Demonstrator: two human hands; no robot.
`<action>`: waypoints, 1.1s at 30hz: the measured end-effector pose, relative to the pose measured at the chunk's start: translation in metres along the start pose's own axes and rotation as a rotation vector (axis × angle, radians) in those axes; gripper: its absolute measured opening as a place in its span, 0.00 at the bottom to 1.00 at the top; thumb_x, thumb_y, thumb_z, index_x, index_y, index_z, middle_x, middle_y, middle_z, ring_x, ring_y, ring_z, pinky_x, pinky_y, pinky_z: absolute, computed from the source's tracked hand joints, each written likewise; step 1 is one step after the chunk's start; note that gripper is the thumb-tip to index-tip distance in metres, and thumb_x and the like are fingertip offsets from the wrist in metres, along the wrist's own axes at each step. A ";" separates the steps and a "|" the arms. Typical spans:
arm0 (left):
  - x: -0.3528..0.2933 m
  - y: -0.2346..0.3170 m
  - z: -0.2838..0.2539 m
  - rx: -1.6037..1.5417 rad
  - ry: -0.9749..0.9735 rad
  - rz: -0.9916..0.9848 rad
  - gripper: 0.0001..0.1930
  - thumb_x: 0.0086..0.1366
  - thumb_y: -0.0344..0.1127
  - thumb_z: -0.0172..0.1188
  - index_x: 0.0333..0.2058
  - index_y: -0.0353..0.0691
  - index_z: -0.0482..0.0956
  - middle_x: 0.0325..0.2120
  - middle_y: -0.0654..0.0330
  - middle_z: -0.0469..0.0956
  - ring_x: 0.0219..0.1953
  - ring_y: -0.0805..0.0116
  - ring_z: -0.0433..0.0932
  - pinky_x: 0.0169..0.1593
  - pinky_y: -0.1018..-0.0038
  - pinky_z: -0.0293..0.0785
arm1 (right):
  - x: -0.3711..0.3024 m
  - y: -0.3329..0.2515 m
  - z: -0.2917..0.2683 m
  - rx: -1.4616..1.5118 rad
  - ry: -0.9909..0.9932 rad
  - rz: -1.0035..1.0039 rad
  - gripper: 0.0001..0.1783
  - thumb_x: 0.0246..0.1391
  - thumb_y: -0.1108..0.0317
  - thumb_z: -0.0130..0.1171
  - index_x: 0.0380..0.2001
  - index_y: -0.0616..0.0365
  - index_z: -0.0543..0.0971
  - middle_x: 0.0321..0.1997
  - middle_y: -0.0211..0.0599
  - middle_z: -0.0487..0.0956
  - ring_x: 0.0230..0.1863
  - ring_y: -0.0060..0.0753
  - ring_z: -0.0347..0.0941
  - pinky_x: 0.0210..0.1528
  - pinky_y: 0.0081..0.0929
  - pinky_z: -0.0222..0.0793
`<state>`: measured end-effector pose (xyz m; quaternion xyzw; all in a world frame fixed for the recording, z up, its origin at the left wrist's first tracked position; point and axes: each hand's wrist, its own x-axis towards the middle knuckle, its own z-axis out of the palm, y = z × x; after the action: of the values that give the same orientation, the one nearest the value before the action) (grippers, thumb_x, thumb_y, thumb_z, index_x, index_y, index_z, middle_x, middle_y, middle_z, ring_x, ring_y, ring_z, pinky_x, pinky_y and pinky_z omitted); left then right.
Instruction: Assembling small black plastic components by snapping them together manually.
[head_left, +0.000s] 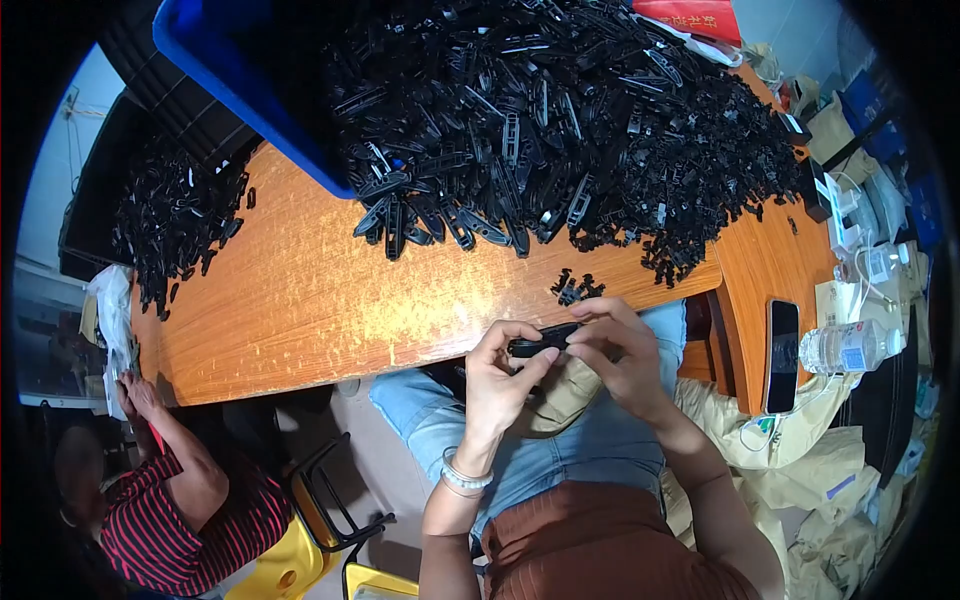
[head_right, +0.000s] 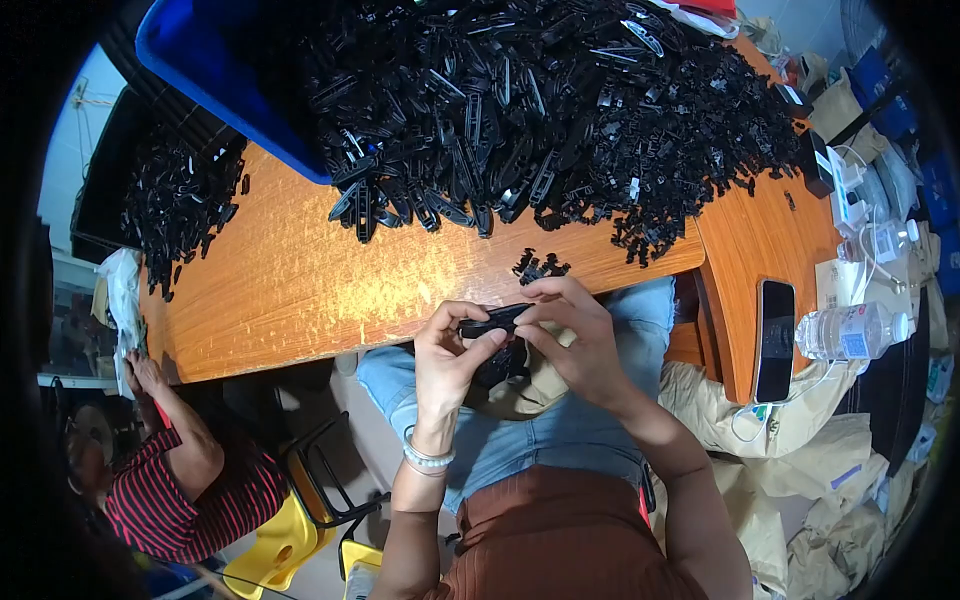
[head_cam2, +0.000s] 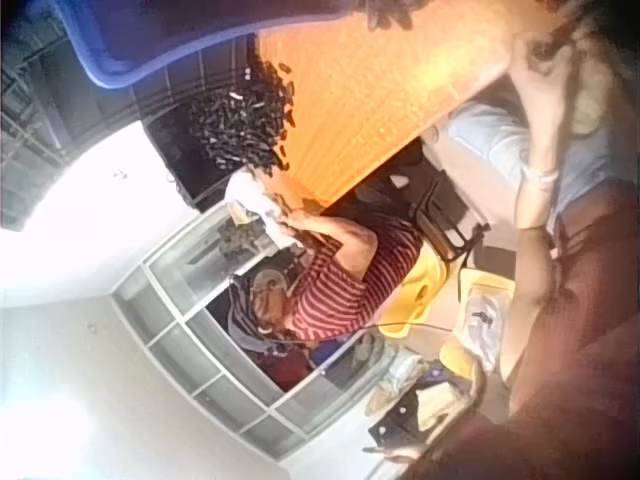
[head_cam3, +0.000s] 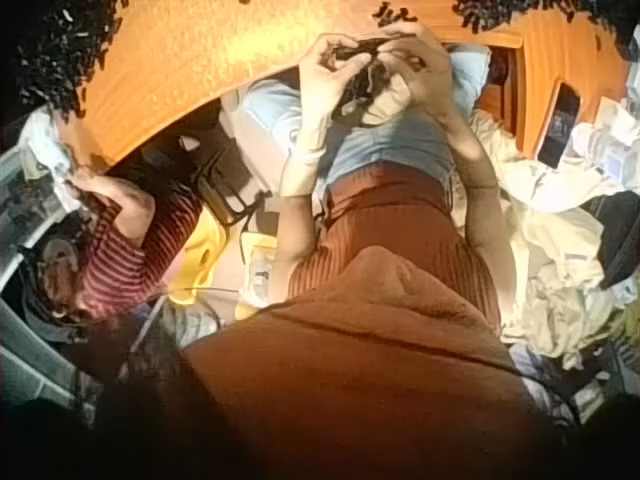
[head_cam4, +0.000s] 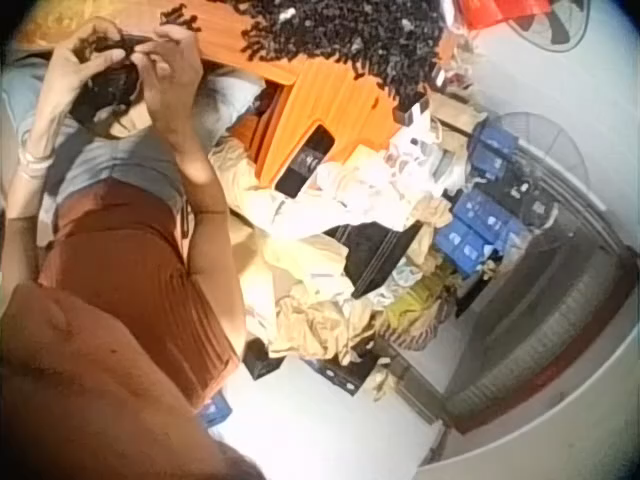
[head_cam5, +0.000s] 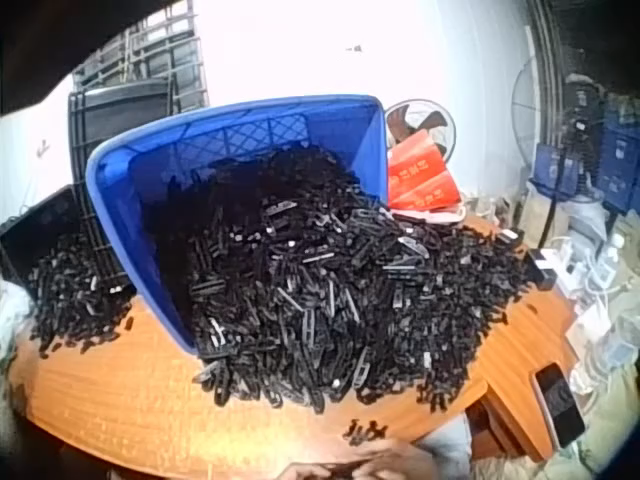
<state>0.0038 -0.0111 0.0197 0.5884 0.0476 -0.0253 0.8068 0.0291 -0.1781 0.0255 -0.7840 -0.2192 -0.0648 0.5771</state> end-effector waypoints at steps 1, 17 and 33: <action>0.000 -0.001 -0.001 -0.001 -0.002 -0.001 0.10 0.56 0.17 0.58 0.37 0.30 0.70 0.28 0.58 0.78 0.32 0.73 0.80 0.33 0.84 0.76 | -0.001 0.001 0.000 -0.002 0.001 0.001 0.09 0.48 0.78 0.59 0.36 0.65 0.76 0.36 0.37 0.77 0.34 0.21 0.70 0.35 0.19 0.66; 0.074 0.013 -0.042 0.952 0.089 0.576 0.07 0.56 0.23 0.56 0.35 0.31 0.77 0.35 0.50 0.76 0.38 0.55 0.76 0.42 0.68 0.72 | 0.009 0.031 -0.002 -0.048 -0.230 -0.047 0.08 0.50 0.75 0.55 0.34 0.63 0.79 0.31 0.39 0.77 0.28 0.28 0.74 0.31 0.26 0.68; 0.089 -0.004 -0.044 0.545 0.152 0.563 0.09 0.57 0.21 0.54 0.38 0.31 0.69 0.41 0.50 0.75 0.38 0.63 0.77 0.39 0.74 0.74 | 0.065 0.058 -0.006 0.091 0.117 0.205 0.07 0.56 0.80 0.47 0.38 0.65 0.72 0.30 0.30 0.74 0.32 0.16 0.72 0.33 0.14 0.68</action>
<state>0.0897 0.0313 -0.0075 0.7710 -0.0642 0.2288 0.5908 0.1125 -0.1806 -0.0005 -0.7702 -0.1065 -0.0408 0.6275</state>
